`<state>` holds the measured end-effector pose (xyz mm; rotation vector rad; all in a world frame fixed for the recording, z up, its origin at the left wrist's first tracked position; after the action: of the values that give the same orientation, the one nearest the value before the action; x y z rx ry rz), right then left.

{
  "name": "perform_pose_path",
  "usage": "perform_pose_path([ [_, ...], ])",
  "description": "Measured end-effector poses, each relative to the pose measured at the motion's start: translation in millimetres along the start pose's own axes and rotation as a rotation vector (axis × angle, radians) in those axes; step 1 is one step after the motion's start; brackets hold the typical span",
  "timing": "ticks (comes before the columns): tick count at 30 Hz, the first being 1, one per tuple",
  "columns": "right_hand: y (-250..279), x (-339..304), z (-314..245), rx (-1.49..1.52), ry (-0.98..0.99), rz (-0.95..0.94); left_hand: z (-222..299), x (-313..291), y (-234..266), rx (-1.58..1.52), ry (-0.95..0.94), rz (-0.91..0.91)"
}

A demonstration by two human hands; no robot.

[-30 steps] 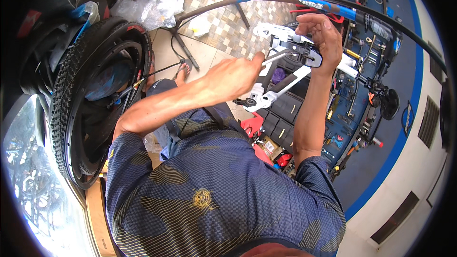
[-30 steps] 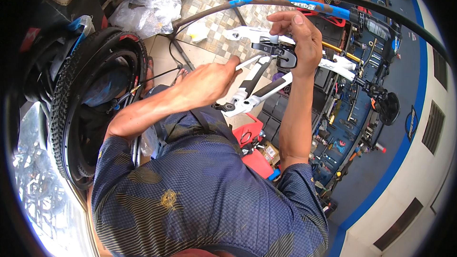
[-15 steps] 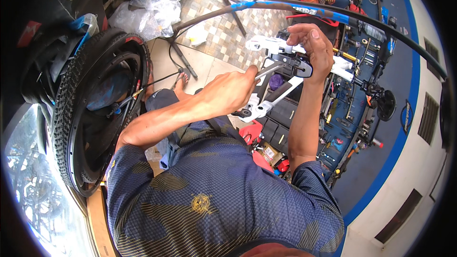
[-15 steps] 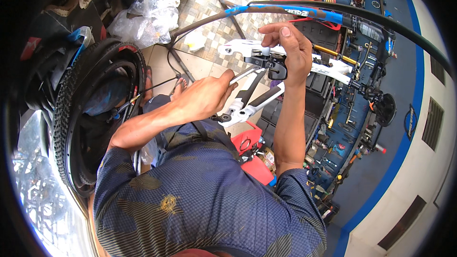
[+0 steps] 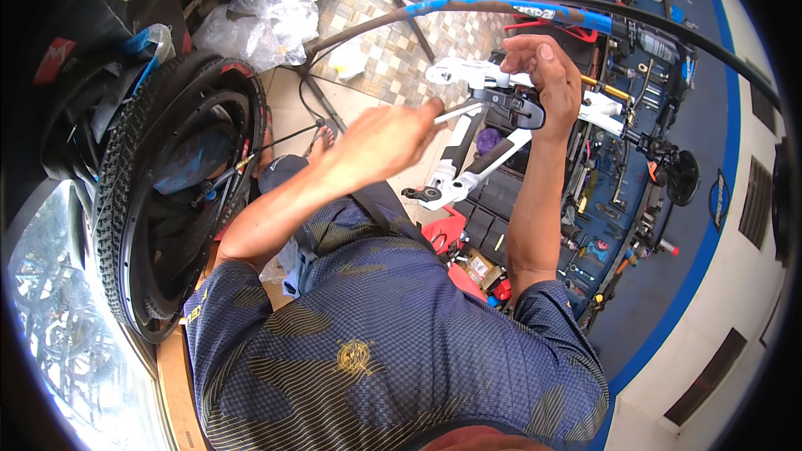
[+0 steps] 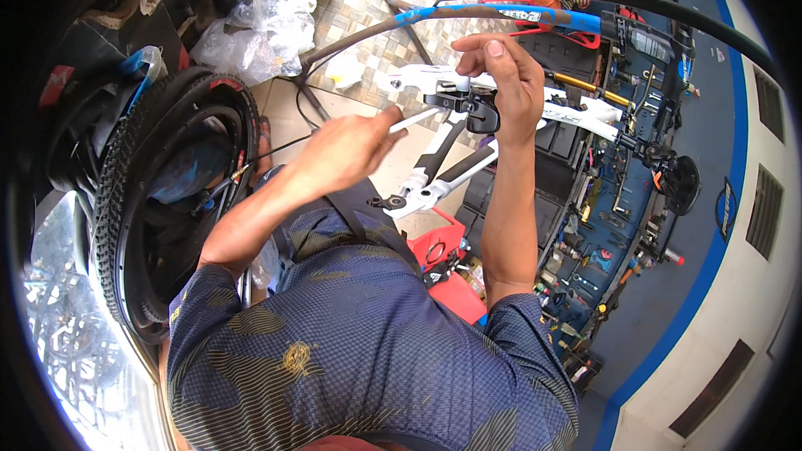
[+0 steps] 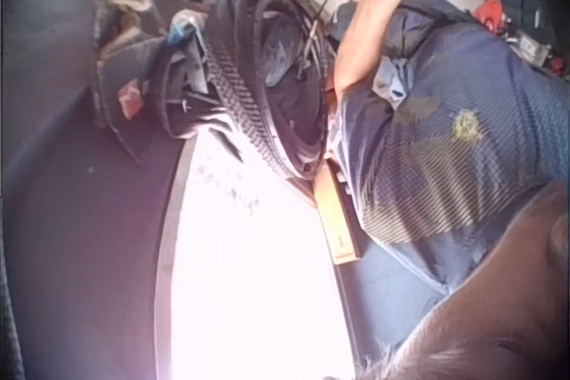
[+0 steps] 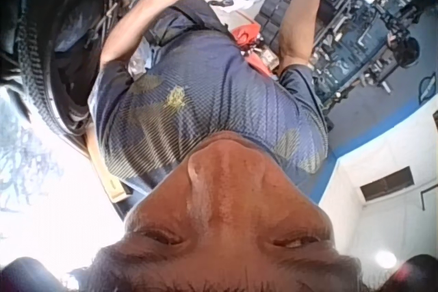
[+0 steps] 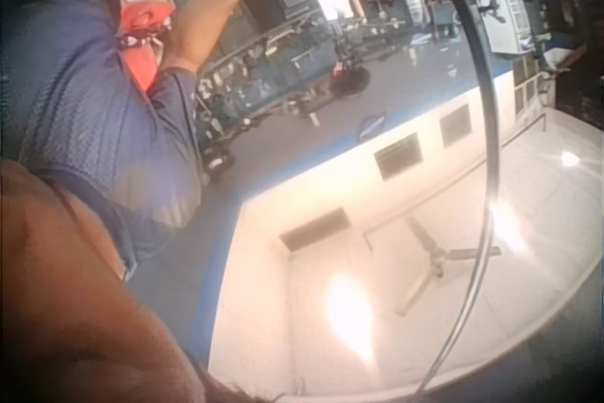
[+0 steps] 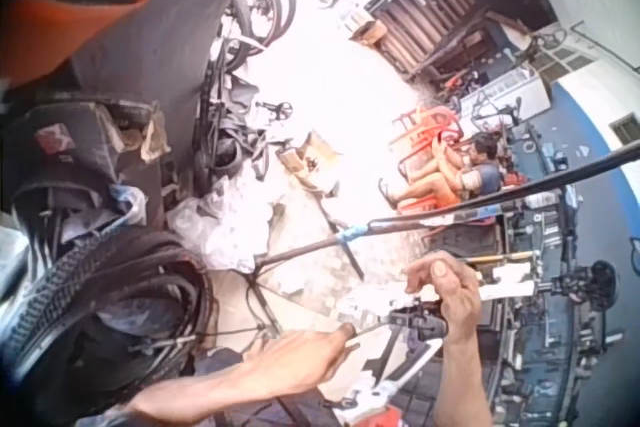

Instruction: The person gathers tools and parts from a cluttered workbench, then installs a rear derailleur onto a white bicycle frame. They thread the cable, adjust the mechanism, and tighten bolts using a hex key.

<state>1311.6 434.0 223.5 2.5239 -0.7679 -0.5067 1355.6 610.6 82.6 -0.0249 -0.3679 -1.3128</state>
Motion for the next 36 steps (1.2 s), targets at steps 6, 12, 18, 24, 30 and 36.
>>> perform_pose_path([
  [6,1,0,0,-0.066,-0.061,0.011,2,-14,20,-0.05,-0.023,-0.008],
  [12,0,-1,-1,-0.062,-0.075,0.028,3,-11,12,-0.063,-0.011,-0.005],
  [18,0,0,-1,-0.073,-0.069,0.032,5,-8,11,-0.052,-0.031,-0.007],
  [24,1,0,0,-0.078,-0.059,0.014,5,-6,7,-0.057,-0.041,-0.043],
  [30,-3,1,-4,-0.04,-0.035,-0.008,13,-3,-15,-0.245,0.03,-0.078],
  [36,-3,1,-5,-0.034,-0.002,-0.008,10,4,10,-0.044,-0.036,-0.128],
])
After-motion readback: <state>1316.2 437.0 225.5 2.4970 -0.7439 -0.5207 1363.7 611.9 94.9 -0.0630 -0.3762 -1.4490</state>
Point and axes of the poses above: each hand's wrist, its own x-axis towards the middle knuckle, its own y-axis out of the back of the hand, z = x × y, the point moved 4 cm from there along x, towards the middle knuckle, and after that the axes turned 13 degrees about -y, right-handed, at the moved point
